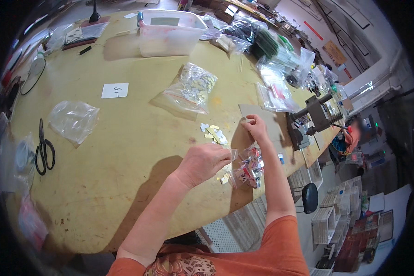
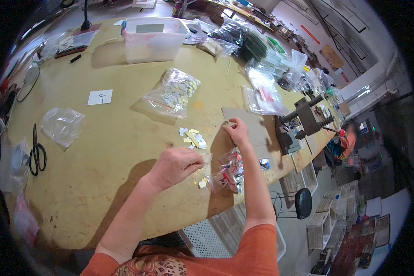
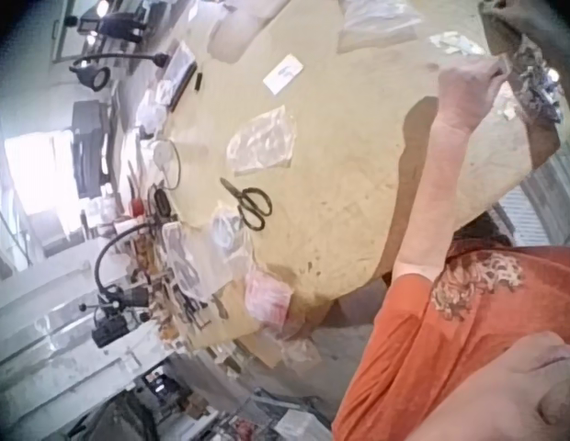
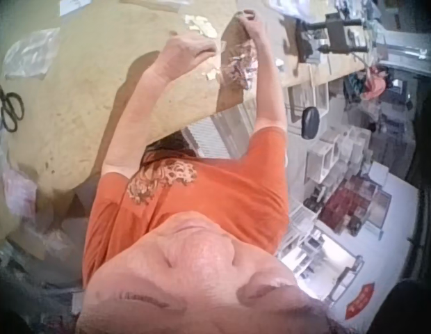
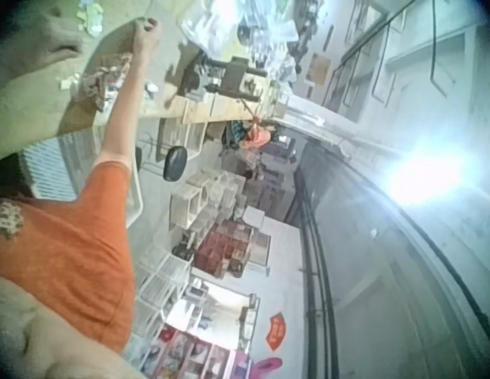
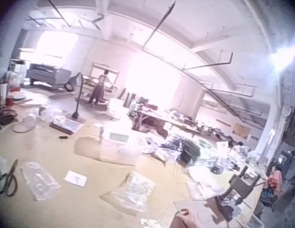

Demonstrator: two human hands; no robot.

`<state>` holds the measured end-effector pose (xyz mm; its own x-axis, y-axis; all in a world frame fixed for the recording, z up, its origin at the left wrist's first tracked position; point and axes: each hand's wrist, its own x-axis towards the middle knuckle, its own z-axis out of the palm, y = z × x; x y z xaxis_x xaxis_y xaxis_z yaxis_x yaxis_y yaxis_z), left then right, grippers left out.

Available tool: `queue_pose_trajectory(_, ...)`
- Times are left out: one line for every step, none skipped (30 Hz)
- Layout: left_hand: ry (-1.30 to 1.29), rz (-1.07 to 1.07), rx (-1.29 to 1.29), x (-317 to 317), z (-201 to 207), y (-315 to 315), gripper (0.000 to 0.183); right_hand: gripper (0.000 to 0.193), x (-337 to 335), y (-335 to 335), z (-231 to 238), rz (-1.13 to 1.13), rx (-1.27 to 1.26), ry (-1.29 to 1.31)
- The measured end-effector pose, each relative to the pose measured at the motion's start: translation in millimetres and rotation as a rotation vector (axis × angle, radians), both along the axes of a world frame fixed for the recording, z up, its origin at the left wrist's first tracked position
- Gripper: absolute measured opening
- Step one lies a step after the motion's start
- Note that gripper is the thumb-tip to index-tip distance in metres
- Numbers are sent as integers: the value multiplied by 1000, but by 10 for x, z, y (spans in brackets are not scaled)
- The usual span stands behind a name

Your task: The person assembles small electronic components by hand, placing wires, connectors, and small parts into clear plastic bags on a workbench. The person moves between tables, gathers additional components, and continues bagging items.

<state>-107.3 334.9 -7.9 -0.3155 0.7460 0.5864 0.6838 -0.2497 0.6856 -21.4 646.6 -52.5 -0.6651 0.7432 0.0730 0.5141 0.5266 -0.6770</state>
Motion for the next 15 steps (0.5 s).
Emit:
queue_pose_trajectory(0,-1,-1,0,2,-3,9,33,-19,86,-48,-5,-6,-45)
queue_pose_trajectory(2,8,-2,2,-6,-6,9,30,-50,77,-21,-15,-15,-35)
queue_pose_trajectory(3,16,-2,0,-13,-5,9,28,-76,100,-25,4,19,-67)
queue_pose_trajectory(4,23,-2,-2,-22,-5,9,27,-95,127,-28,22,53,-99)
queue_pose_trajectory(9,27,-2,-3,-23,-2,9,25,-100,144,-26,40,89,-129)
queue_pose_trajectory(14,30,-2,-3,-25,1,9,24,-87,150,-33,27,108,-135)
queue_pose_trajectory(18,32,-1,4,-28,4,9,23,-67,153,-41,13,128,-142)
queue_pose_trajectory(14,30,8,2,-27,5,9,23,-81,126,-28,3,147,-144)
queue_pose_trajectory(9,26,17,3,-26,10,9,22,-82,96,-14,-9,132,-120)
queue_pose_trajectory(4,22,27,4,-23,9,9,22,-70,64,4,-22,117,-96)
queue_pose_trajectory(10,24,15,3,-18,10,9,21,-55,32,23,-37,103,-73)
queue_pose_trajectory(16,25,3,3,-11,12,9,19,-37,26,20,-42,12,3)
queue_pose_trajectory(21,25,-8,5,-4,15,9,18,-13,23,16,-48,-79,78)
queue_pose_trajectory(17,29,2,6,-8,20,10,16,12,14,13,-54,-170,152)
queue_pose_trajectory(12,39,10,-3,-23,17,10,15,1,-91,85,-41,-297,233)
